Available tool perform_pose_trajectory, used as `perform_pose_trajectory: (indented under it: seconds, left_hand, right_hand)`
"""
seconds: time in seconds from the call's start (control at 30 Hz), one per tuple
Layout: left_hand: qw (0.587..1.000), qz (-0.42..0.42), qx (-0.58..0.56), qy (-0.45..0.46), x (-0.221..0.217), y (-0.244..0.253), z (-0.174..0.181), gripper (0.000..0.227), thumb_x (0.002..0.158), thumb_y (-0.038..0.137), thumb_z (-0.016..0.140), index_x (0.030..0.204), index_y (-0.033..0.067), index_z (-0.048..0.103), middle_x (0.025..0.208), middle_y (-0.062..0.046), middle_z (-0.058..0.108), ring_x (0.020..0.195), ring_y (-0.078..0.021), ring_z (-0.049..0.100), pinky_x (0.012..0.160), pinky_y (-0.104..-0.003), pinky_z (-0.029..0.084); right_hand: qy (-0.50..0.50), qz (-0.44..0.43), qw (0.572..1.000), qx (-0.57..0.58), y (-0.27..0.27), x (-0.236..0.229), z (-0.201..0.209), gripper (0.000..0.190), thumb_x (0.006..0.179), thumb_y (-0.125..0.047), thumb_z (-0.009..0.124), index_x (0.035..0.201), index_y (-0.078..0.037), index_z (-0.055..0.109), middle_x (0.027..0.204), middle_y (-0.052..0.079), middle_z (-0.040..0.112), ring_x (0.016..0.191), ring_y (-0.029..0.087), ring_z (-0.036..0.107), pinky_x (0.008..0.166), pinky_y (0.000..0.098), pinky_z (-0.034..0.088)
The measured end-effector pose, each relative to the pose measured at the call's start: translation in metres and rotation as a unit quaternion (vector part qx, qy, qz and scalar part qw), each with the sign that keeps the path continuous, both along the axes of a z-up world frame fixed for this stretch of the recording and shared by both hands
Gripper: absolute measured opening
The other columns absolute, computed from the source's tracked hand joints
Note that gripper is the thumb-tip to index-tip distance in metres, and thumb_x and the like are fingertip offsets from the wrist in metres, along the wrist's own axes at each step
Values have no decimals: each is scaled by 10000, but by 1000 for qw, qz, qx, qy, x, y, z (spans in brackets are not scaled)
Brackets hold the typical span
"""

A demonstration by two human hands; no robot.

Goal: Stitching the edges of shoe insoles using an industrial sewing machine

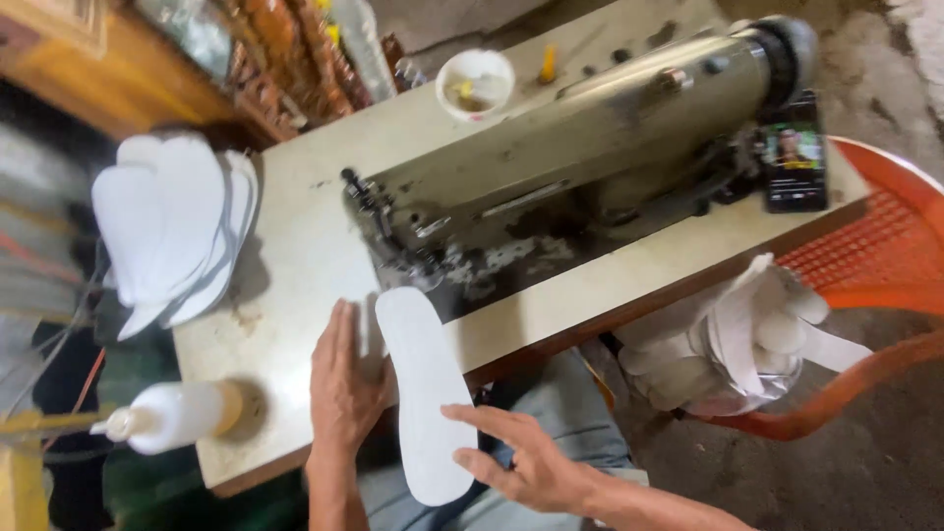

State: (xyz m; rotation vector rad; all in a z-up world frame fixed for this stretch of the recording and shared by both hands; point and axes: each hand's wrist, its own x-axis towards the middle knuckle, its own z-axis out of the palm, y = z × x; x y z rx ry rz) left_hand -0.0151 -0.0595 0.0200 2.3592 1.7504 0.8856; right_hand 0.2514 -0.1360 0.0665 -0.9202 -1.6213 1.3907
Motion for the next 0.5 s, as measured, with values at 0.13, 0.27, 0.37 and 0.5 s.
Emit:
perform_pose_trajectory:
  seconds: [0.13,0.27,0.37,0.5]
  left_hand:
    - [999,-43,2,14,-2,2,4,454,1031,170,621,1474,182,522,1529,-298,461,1366,-497,491,1132,-517,400]
    - [996,-67,-8,61,-10,-6,6,709,913,-89,480,1557,204,449,1662,-159,343,1545,-460,308,1148,-604,381]
    - [993,-96,-12,74,-6,-8,11,485,1051,113,544,1530,138,471,1646,-95,381,1555,-382,307,1188,-571,344]
    - [993,-116,-20,31,7,-8,16,426,1065,172,549,1478,78,498,1549,-135,515,1494,-341,420,1196,-500,337]
  right_hand:
    - [-9,4,995,-103,11,-17,-10,445,956,-315,650,1344,-97,670,1370,50,702,1260,140,632,1042,326,508]
    - [2,0,987,-162,19,-29,-2,435,926,-272,674,1330,-110,701,1316,11,742,1045,79,668,877,276,557]
    - [-2,4,987,-164,19,-34,5,489,925,-336,646,1356,-106,664,1418,53,688,1339,181,614,1074,346,503]
    - [-8,5,993,-118,18,-34,2,483,954,-323,621,1380,-95,622,1424,81,669,1291,198,645,1016,327,541]
